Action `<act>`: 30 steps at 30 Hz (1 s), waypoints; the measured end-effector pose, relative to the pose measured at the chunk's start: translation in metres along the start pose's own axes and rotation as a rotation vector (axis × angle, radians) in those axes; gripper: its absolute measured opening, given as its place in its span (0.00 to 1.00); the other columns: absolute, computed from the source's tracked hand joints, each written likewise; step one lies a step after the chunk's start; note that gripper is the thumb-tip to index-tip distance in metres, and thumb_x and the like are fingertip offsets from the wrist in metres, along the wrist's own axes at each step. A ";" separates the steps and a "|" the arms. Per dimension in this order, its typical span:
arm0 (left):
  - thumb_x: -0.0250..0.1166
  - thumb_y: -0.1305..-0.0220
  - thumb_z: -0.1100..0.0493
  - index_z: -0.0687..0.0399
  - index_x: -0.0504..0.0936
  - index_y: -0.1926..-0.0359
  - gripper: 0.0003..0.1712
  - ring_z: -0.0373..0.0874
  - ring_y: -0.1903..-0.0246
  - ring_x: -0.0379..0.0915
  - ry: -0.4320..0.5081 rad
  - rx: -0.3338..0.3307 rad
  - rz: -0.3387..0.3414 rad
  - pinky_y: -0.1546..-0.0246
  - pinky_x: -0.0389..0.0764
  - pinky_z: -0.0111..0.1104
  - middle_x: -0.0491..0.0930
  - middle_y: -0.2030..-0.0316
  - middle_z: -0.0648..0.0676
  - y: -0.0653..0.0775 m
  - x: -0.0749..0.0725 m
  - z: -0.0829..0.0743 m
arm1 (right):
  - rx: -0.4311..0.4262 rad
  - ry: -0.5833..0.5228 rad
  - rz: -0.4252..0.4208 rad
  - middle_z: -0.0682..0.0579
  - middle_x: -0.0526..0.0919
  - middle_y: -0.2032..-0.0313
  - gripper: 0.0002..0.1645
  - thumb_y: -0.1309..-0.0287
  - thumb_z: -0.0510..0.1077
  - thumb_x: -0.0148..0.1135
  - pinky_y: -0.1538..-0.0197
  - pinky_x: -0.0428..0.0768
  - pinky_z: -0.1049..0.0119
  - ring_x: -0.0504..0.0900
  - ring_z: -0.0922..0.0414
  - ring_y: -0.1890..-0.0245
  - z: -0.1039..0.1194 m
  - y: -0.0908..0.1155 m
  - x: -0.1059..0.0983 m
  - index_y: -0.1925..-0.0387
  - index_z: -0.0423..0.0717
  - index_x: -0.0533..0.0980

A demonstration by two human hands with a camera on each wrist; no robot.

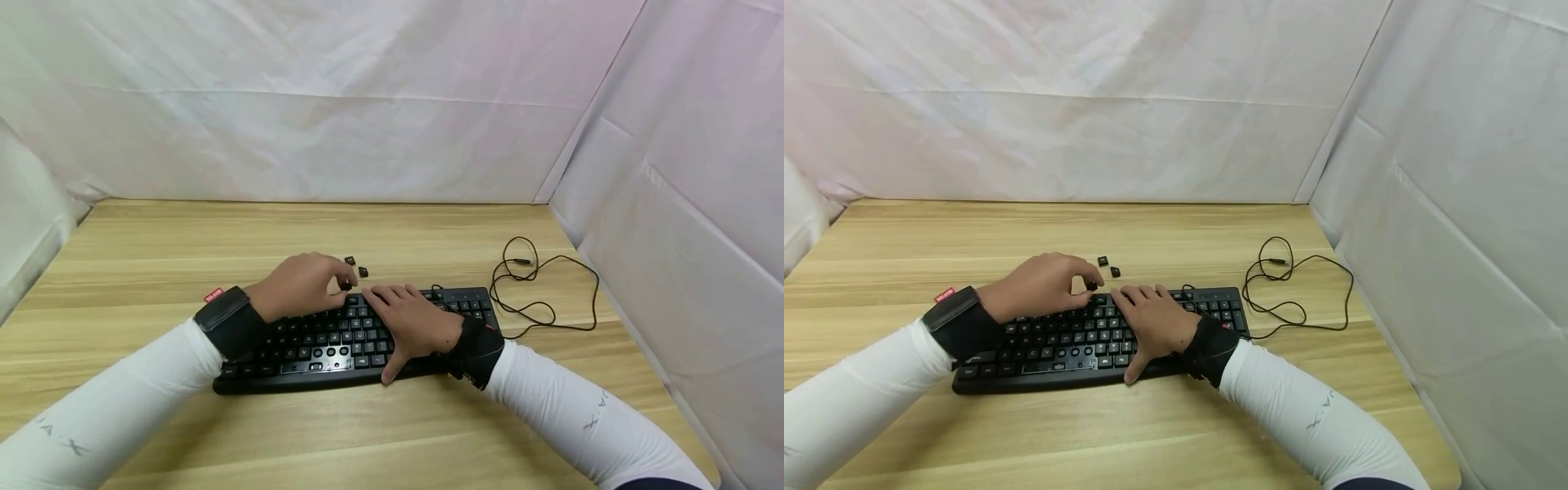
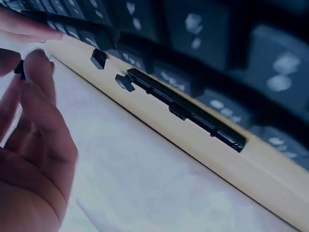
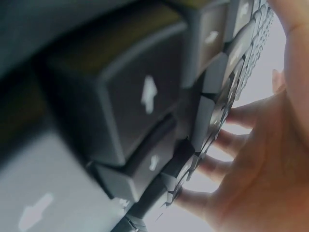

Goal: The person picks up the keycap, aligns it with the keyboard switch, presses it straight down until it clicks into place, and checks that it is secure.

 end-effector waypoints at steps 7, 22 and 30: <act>0.65 0.43 0.56 0.45 0.83 0.55 0.13 0.31 0.81 0.70 0.092 0.025 -0.024 0.79 0.75 0.31 0.84 0.63 0.45 0.026 -0.006 -0.002 | 0.007 -0.007 0.002 0.42 0.51 0.29 0.85 0.80 0.83 0.63 0.33 0.55 0.44 0.49 0.46 0.33 -0.004 -0.002 -0.001 0.27 0.40 0.42; 0.71 0.49 0.51 0.45 0.80 0.62 0.13 0.29 0.82 0.69 0.060 0.021 0.009 0.79 0.75 0.29 0.82 0.67 0.45 0.040 0.010 0.008 | 0.037 -0.048 0.001 0.44 0.51 0.29 0.85 0.81 0.83 0.64 0.34 0.55 0.43 0.49 0.47 0.33 -0.009 0.004 0.002 0.27 0.42 0.41; 0.73 0.51 0.56 0.45 0.79 0.64 0.13 0.36 0.74 0.70 0.089 0.008 0.026 0.74 0.76 0.32 0.77 0.72 0.44 0.045 0.012 0.010 | 0.024 -0.054 -0.018 0.42 0.52 0.30 0.85 0.81 0.82 0.64 0.34 0.55 0.42 0.50 0.47 0.33 -0.009 0.002 0.000 0.27 0.41 0.42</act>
Point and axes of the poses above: each hand's wrist, its own y-axis away from the middle knuckle, its own x-axis out of the palm, z = x × y, the point moved 2 cm from there along -y, towards the middle knuckle
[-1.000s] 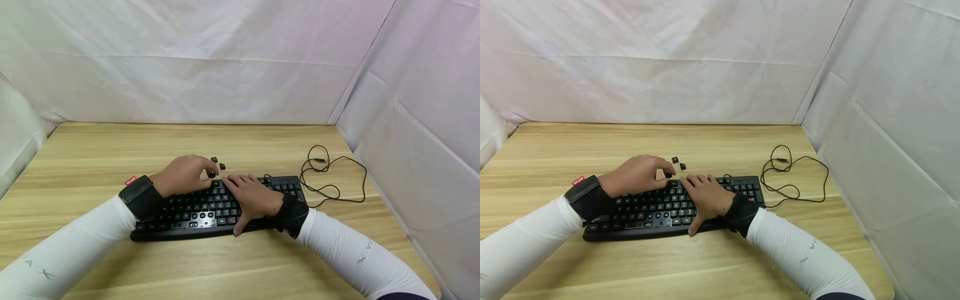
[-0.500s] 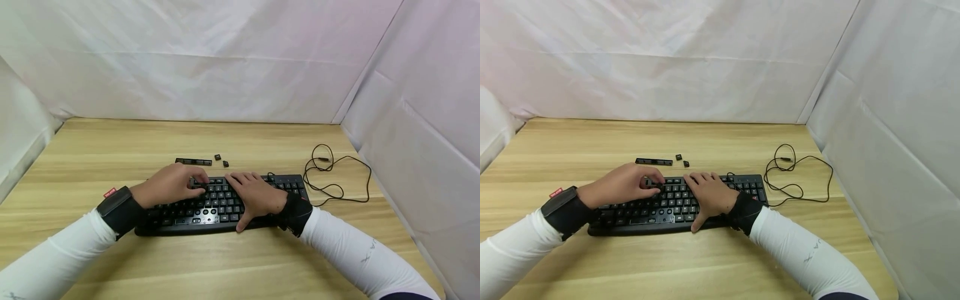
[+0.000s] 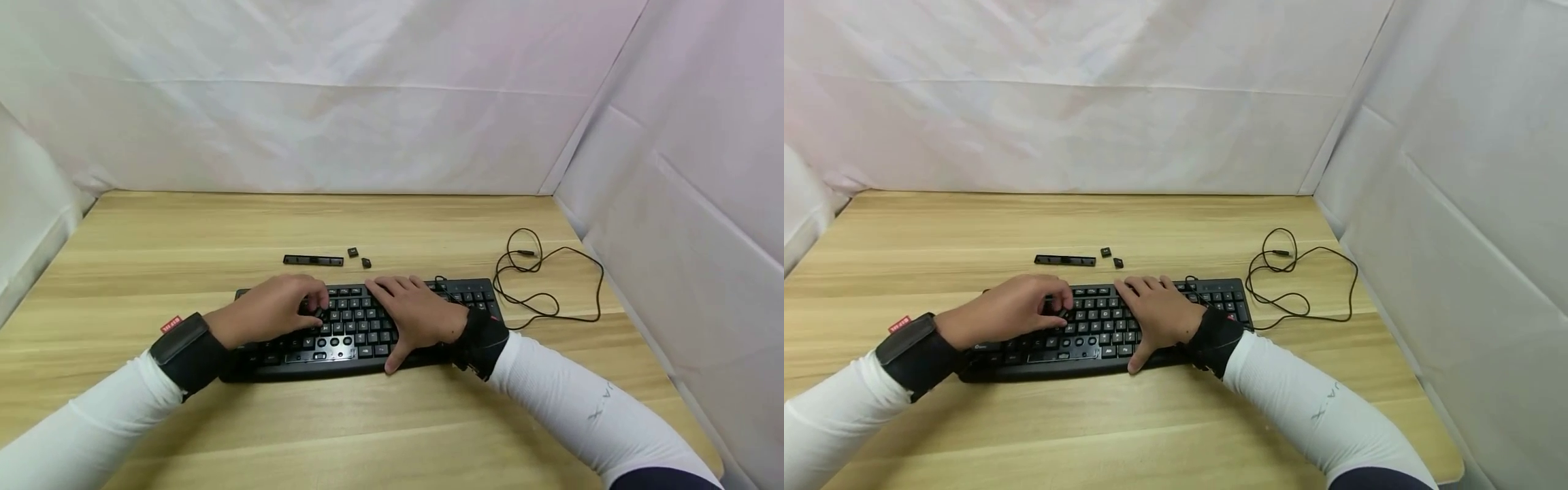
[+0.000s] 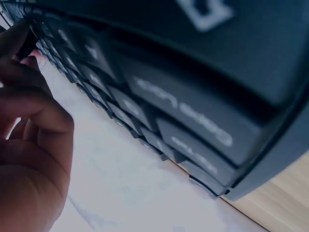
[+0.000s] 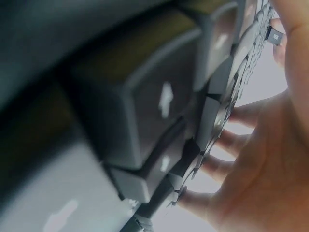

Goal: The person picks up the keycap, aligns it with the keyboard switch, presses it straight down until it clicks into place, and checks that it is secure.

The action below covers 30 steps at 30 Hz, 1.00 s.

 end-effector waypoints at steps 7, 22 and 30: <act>0.71 0.50 0.60 0.50 0.80 0.64 0.12 0.34 0.77 0.70 0.006 -0.047 0.019 0.75 0.76 0.32 0.77 0.76 0.44 0.003 -0.006 0.001 | 0.005 -0.003 0.010 0.44 0.51 0.29 0.85 0.81 0.82 0.65 0.34 0.55 0.42 0.50 0.48 0.33 0.000 -0.001 -0.003 0.27 0.42 0.41; 0.70 0.52 0.55 0.50 0.80 0.67 0.11 0.37 0.82 0.66 -0.076 -0.168 0.089 0.81 0.70 0.31 0.74 0.81 0.45 0.008 -0.007 -0.006 | -0.020 -0.009 -0.009 0.43 0.51 0.30 0.85 0.82 0.82 0.64 0.34 0.55 0.43 0.50 0.48 0.33 -0.001 0.000 0.000 0.27 0.41 0.41; 0.72 0.52 0.52 0.47 0.81 0.71 0.09 0.34 0.82 0.67 -0.104 -0.152 0.019 0.81 0.73 0.30 0.75 0.80 0.43 0.013 0.001 -0.027 | -0.016 -0.017 -0.005 0.43 0.51 0.30 0.85 0.81 0.82 0.65 0.34 0.54 0.42 0.50 0.47 0.33 0.000 0.001 -0.002 0.27 0.41 0.41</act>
Point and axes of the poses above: each hand's wrist, its own y-axis away from the middle knuckle, its own x-axis out of the palm, z = x × y, the point moved 2 cm from there along -y, towards the middle knuckle
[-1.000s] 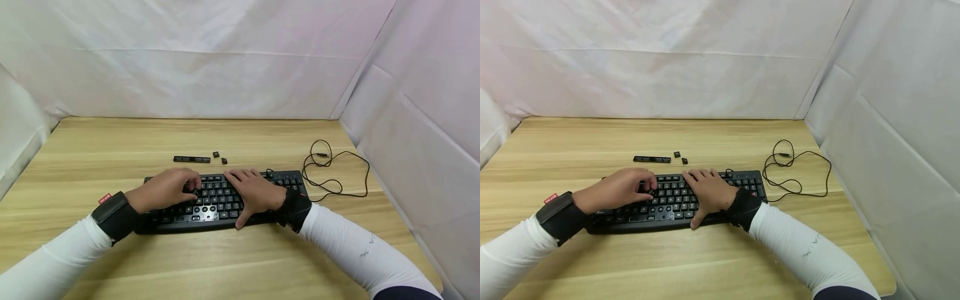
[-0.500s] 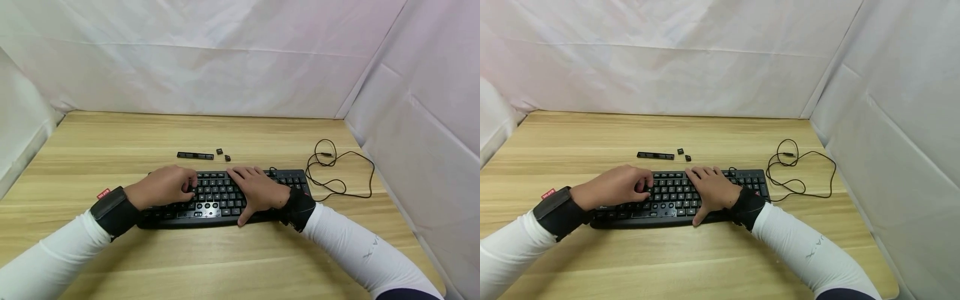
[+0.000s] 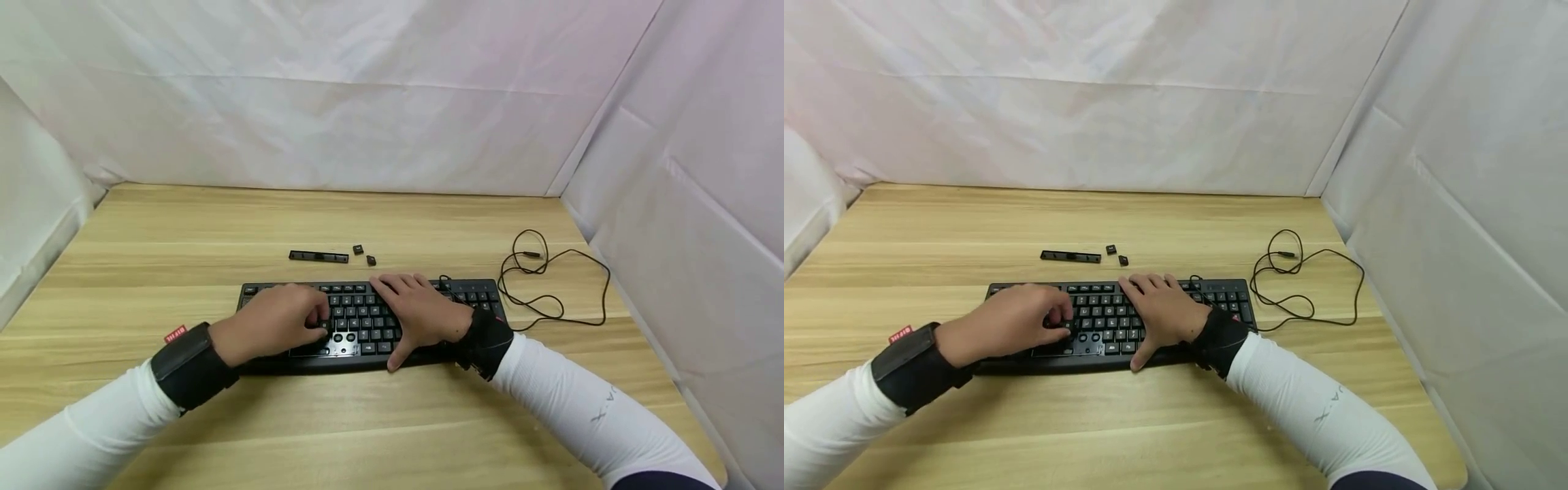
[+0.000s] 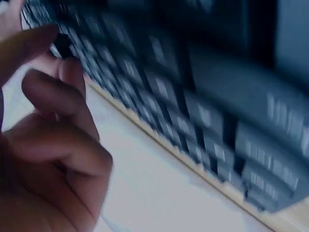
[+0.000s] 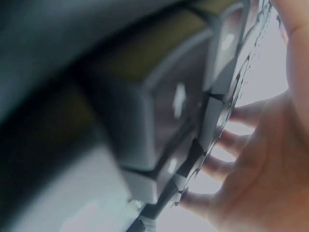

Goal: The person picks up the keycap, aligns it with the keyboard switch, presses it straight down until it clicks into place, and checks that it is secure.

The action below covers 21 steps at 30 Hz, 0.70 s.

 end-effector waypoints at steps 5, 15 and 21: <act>0.73 0.52 0.54 0.47 0.82 0.72 0.08 0.33 0.81 0.67 -0.034 -0.030 -0.030 0.82 0.74 0.30 0.77 0.77 0.44 0.010 0.010 -0.010 | 0.005 -0.002 0.006 0.43 0.51 0.30 0.85 0.81 0.82 0.65 0.34 0.54 0.42 0.50 0.47 0.33 0.001 0.000 0.000 0.27 0.41 0.41; 0.74 0.54 0.56 0.49 0.84 0.73 0.07 0.39 0.77 0.75 -0.150 0.029 -0.154 0.80 0.80 0.36 0.82 0.75 0.47 0.017 0.014 -0.020 | 0.011 0.018 0.010 0.44 0.51 0.29 0.86 0.82 0.83 0.64 0.34 0.54 0.44 0.50 0.48 0.33 0.001 0.000 -0.001 0.27 0.42 0.40; 0.73 0.54 0.56 0.48 0.85 0.76 0.05 0.40 0.82 0.74 -0.235 0.046 -0.188 0.87 0.76 0.35 0.79 0.78 0.47 0.022 0.018 -0.025 | 0.007 0.025 0.006 0.45 0.51 0.30 0.86 0.83 0.83 0.64 0.34 0.55 0.44 0.50 0.48 0.33 0.003 0.000 0.000 0.27 0.42 0.41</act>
Point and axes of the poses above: each hand's wrist, its own y-axis away from the middle knuckle, its own x-axis out of the palm, z = x × y, the point moved 2 cm from there along -y, towards the middle knuckle
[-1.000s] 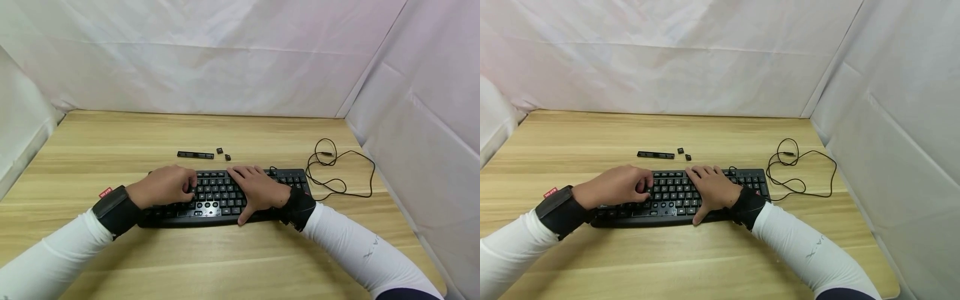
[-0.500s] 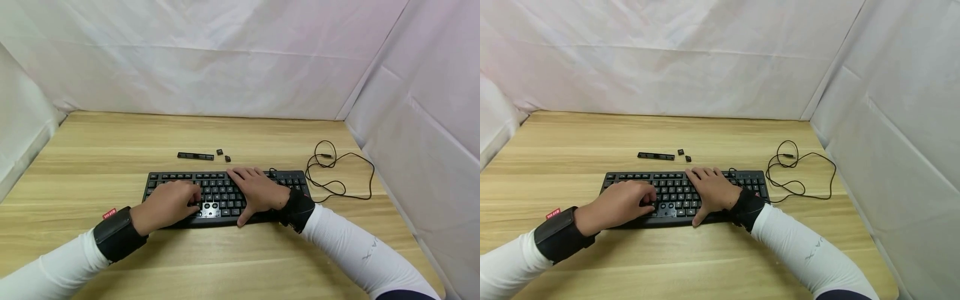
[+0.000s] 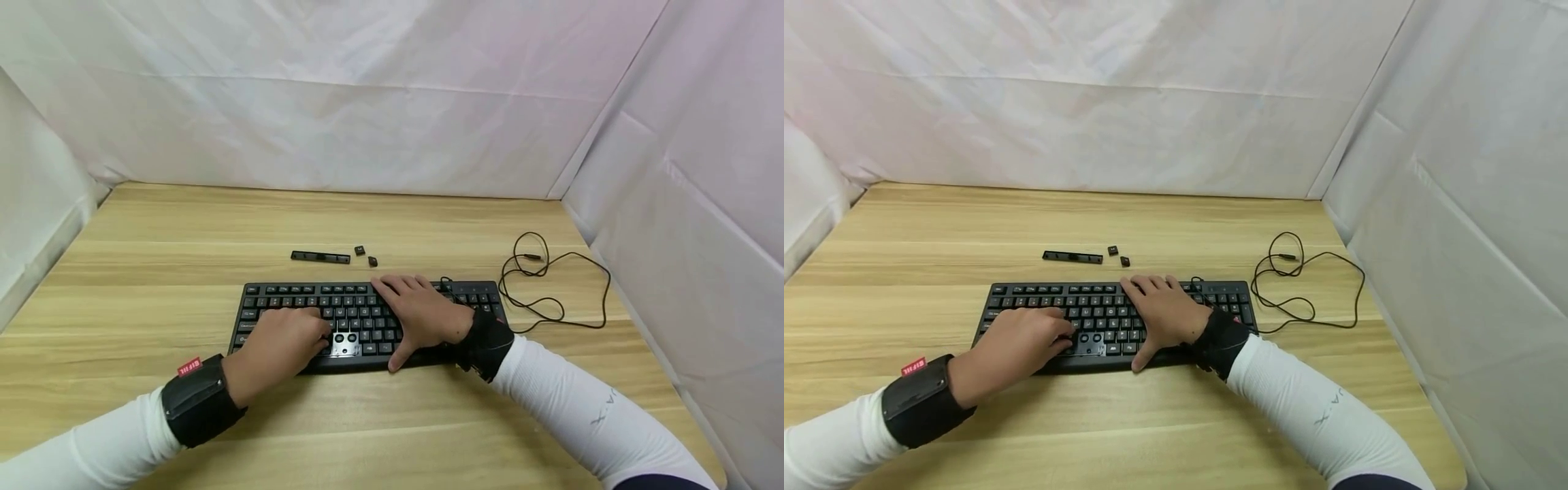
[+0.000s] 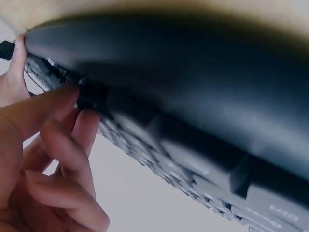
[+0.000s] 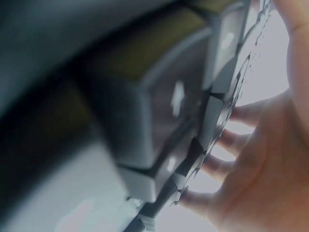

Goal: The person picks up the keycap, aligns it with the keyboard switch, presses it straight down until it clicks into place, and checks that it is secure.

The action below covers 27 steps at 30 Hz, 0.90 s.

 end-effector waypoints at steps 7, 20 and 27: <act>0.69 0.52 0.66 0.53 0.83 0.78 0.04 0.38 0.87 0.65 -0.119 0.080 0.015 0.92 0.73 0.33 0.76 0.81 0.49 0.005 0.002 -0.005 | -0.014 -0.013 -0.007 0.44 0.51 0.30 0.86 0.83 0.83 0.64 0.34 0.55 0.43 0.50 0.47 0.33 0.001 -0.002 0.003 0.27 0.41 0.41; 0.64 0.44 0.44 0.67 0.82 0.60 0.27 0.51 0.71 0.72 -0.295 0.183 -0.024 0.68 0.73 0.43 0.77 0.72 0.58 0.019 0.011 -0.020 | 0.011 -0.028 -0.021 0.43 0.52 0.30 0.84 0.81 0.83 0.63 0.35 0.56 0.43 0.51 0.47 0.33 -0.003 0.007 0.006 0.27 0.42 0.42; 0.62 0.44 0.44 0.60 0.84 0.61 0.23 0.50 0.72 0.75 -0.232 0.110 -0.031 0.68 0.73 0.44 0.80 0.69 0.57 0.020 0.006 -0.014 | -0.013 -0.022 -0.012 0.44 0.51 0.29 0.85 0.81 0.83 0.64 0.34 0.55 0.43 0.50 0.47 0.33 -0.002 0.001 0.003 0.27 0.42 0.41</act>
Point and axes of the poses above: each hand's wrist, its own y-axis away from the middle knuckle, its own x-axis out of the palm, z = x × y, the point moved 2 cm from there along -y, towards the middle knuckle
